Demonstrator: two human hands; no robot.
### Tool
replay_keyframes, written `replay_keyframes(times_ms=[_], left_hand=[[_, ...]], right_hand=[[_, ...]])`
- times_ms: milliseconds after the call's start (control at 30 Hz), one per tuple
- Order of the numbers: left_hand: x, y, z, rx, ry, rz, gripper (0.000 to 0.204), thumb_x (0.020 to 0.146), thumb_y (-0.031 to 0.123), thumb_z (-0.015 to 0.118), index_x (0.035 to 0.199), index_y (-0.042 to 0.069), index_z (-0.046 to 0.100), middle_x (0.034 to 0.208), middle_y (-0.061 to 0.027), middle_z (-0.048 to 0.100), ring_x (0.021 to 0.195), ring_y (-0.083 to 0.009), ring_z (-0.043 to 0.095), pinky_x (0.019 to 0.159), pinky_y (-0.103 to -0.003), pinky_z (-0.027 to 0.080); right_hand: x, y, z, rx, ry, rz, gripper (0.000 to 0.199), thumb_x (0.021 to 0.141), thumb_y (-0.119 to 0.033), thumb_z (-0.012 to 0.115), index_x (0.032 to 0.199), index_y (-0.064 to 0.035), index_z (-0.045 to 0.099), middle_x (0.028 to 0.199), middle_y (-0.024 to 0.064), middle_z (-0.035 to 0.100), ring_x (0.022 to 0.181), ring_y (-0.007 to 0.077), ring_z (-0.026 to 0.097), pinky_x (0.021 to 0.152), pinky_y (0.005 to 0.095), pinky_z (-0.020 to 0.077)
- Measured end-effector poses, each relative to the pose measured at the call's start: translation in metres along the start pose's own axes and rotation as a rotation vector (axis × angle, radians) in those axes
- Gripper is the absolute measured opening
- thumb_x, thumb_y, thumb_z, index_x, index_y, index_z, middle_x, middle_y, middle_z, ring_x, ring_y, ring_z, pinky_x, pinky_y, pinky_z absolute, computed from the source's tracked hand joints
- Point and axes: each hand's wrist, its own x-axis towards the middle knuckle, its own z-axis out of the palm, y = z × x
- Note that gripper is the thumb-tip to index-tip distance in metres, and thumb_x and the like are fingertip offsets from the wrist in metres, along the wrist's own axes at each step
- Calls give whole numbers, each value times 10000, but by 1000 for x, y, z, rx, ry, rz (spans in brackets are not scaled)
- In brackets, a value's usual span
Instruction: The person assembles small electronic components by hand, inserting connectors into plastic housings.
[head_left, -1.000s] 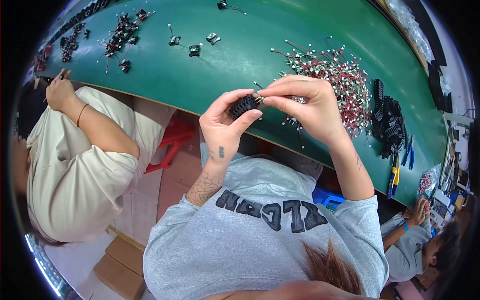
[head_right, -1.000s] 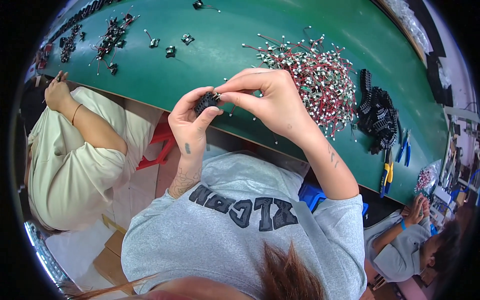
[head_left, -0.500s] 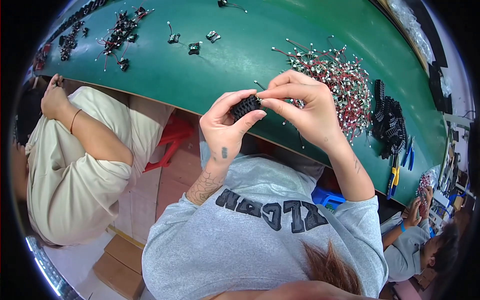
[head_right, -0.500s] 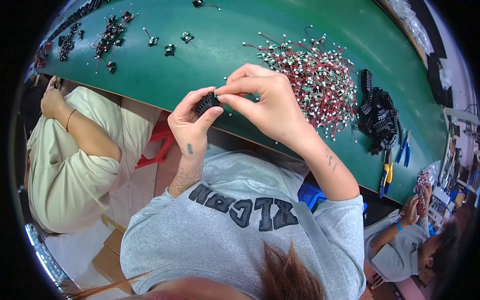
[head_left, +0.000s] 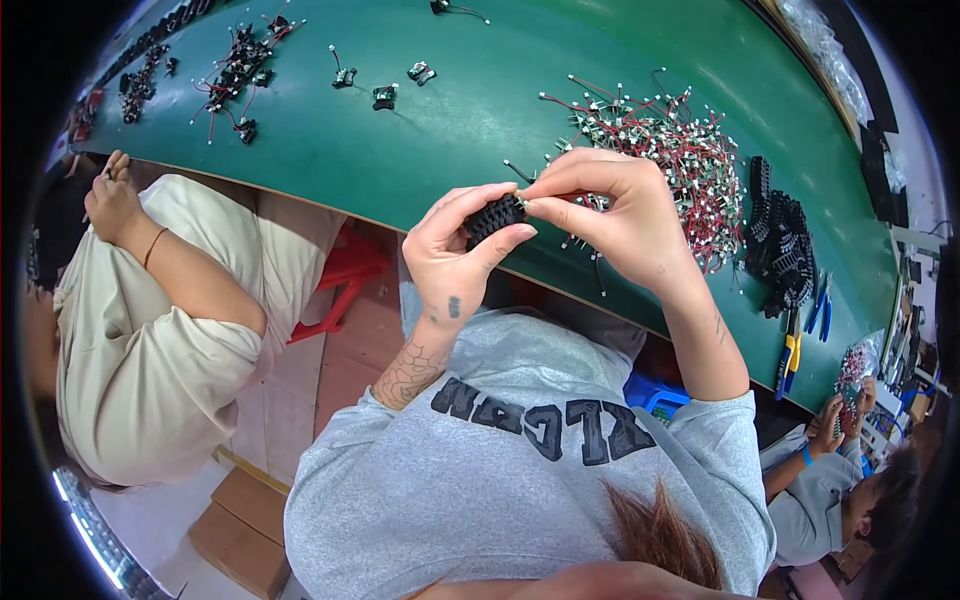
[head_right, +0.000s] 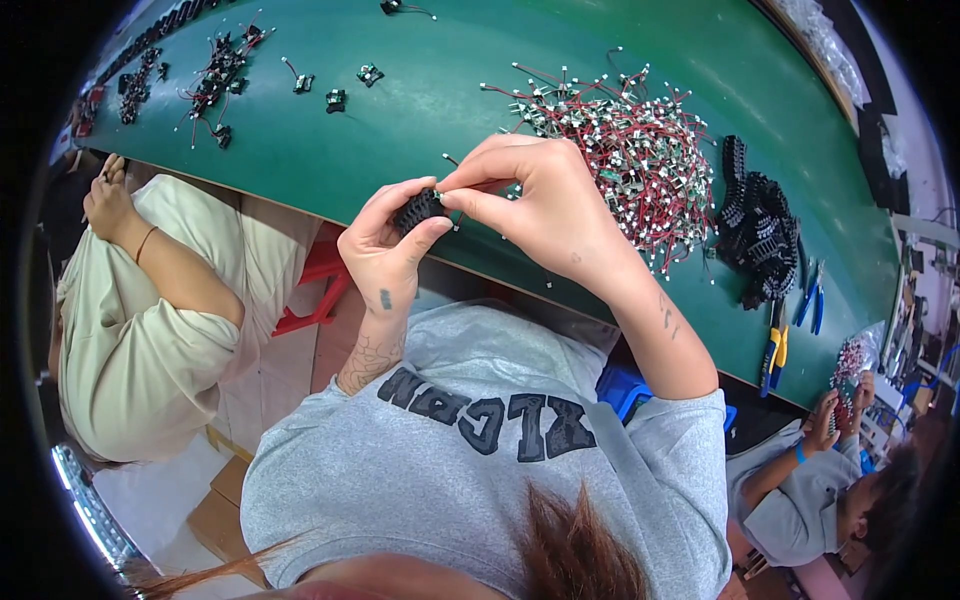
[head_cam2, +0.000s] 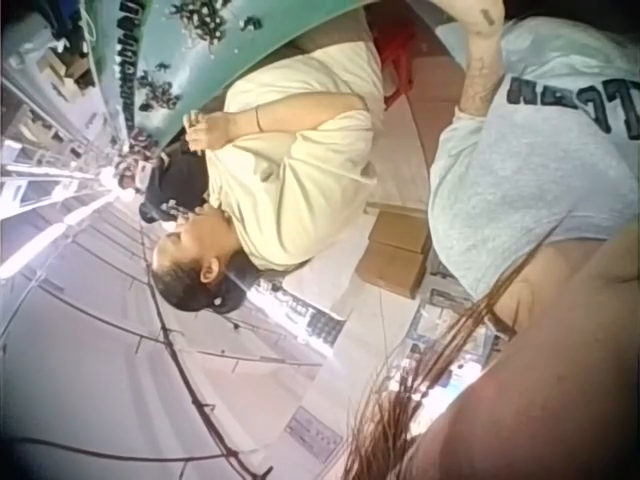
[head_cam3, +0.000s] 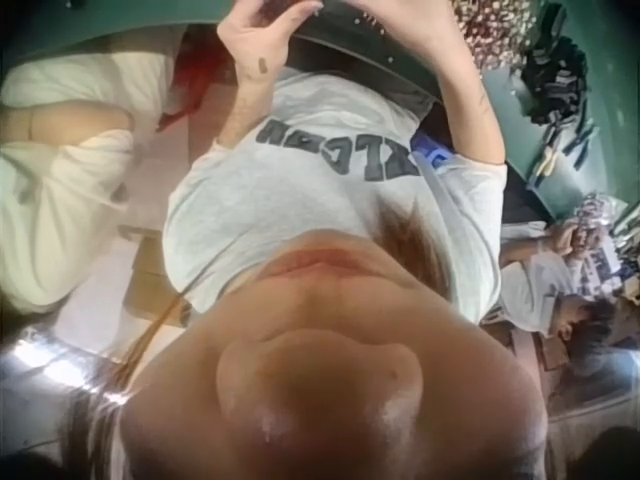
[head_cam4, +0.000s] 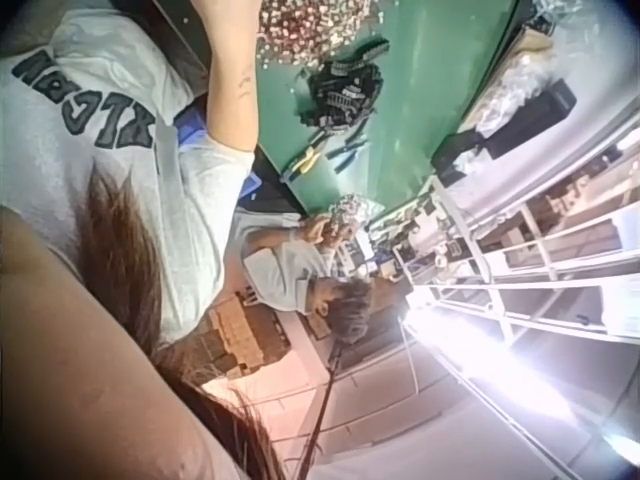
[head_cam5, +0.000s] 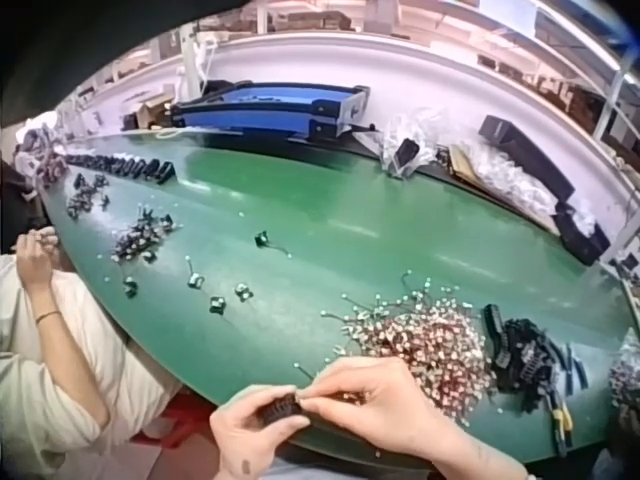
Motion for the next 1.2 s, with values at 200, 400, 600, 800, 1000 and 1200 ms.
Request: replay_keyframes(times_ms=[200, 400, 600, 800, 1000, 1200], left_hand=[[-2, -1, -2, 56, -40, 34, 404, 650, -35, 792, 1032, 16, 672, 939, -71, 648, 789, -133, 588, 721, -232, 487], [-3, -2, -2, 111, -40, 83, 409, 641, -16, 803, 1029, 20, 677, 943, -75, 661, 790, -137, 601, 720, -238, 498], [-8, 3, -2, 256, -34, 155, 424, 628, 4, 818, 1030, 25, 684, 938, -86, 681, 786, -151, 624, 714, -251, 515], [-31, 19, -6, 415, -121, 194, 448, 617, 9, 824, 1043, 27, 688, 921, -102, 692, 775, -164, 640, 702, -261, 525], [-39, 23, -5, 317, -227, 109, 513, 616, -5, 817, 1106, 18, 665, 919, -120, 694, 775, -171, 651, 709, -263, 534], [-38, 17, -5, 88, -193, -18, 533, 637, -33, 794, 1146, 3, 640, 946, -136, 693, 791, -174, 656, 729, -250, 538]], right_hand=[[1, -4, -8, -174, -83, -177, 107, 712, 31, 704, 818, 23, 705, 783, 71, 655, 642, 143, 558, 562, 227, 430], [-2, -2, -3, -148, -98, -119, 92, 721, 35, 698, 813, 39, 696, 788, 76, 656, 640, 141, 560, 566, 225, 432], [-8, 1, 1, 162, -89, 147, 83, 739, 38, 696, 821, 41, 699, 786, 83, 659, 654, 126, 562, 565, 209, 428], [-34, 5, 1, 319, -109, 275, 85, 739, 39, 704, 823, 27, 708, 781, 86, 660, 645, 112, 558, 564, 186, 424], [-29, 0, -5, 561, -102, 420, 89, 736, 43, 709, 816, 5, 717, 773, 88, 664, 598, 110, 564, 561, 210, 462], [23, -2, -11, -211, 116, -137, 182, 714, 49, 692, 877, -29, 718, 907, 61, 669, 728, 143, 600, 633, 244, 485]])
